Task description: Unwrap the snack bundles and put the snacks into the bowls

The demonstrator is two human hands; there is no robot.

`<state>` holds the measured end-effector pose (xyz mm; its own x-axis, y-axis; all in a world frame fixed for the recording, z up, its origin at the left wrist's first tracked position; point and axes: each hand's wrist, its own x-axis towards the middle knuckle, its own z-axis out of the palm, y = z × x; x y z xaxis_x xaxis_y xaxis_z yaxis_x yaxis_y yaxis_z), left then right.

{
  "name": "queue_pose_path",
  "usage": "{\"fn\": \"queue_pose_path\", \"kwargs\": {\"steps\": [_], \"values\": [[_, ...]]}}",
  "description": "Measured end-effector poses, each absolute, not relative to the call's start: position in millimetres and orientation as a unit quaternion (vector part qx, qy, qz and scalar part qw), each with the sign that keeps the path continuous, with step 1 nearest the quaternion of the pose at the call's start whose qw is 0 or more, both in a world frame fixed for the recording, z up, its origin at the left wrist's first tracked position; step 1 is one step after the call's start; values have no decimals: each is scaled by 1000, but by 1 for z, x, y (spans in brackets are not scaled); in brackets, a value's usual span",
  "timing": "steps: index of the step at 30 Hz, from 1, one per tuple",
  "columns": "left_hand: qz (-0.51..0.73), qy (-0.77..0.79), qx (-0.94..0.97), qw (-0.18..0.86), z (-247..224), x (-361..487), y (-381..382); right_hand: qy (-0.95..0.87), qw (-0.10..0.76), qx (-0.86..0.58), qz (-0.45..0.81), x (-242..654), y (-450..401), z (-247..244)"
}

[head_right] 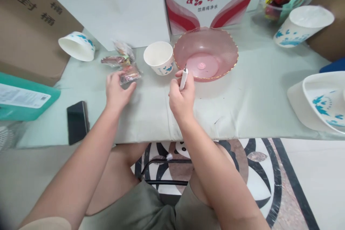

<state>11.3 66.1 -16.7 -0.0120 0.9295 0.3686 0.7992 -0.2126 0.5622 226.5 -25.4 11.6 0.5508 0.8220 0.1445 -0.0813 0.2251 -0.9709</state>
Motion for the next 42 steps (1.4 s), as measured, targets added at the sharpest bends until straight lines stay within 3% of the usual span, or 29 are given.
{"fn": "queue_pose_path", "kwargs": {"steps": [8, 18, 20, 22, 25, 28, 32, 38, 42], "values": [[292, 591, 740, 131, -35, -7, 99, -372, 662, -549, 350, 203, -27, 5], [450, 572, 663, 176, -13, -24, 41, -404, 632, -563, 346, 193, -24, -7], [514, 561, 605, 234, -3, -23, 20, -422, 626, -559, 342, 191, -23, -11], [564, 545, 499, 369, 3, -17, 3, -453, 616, -551, 335, 189, -24, -15], [524, 493, 414, 558, -2, -1, -13, -502, 587, -537, 338, 190, -28, -16], [495, 437, 387, 644, -17, 14, -20, -532, 542, -544, 357, 193, -36, -16], [496, 384, 428, 651, -33, 19, -25, -510, 501, -608, 345, 200, -51, -17], [492, 420, 515, 563, -43, 18, -31, -496, 465, -648, 345, 199, -64, -11], [518, 458, 503, 518, -47, 20, -33, -426, 528, -637, 366, 194, -66, -7]]}}
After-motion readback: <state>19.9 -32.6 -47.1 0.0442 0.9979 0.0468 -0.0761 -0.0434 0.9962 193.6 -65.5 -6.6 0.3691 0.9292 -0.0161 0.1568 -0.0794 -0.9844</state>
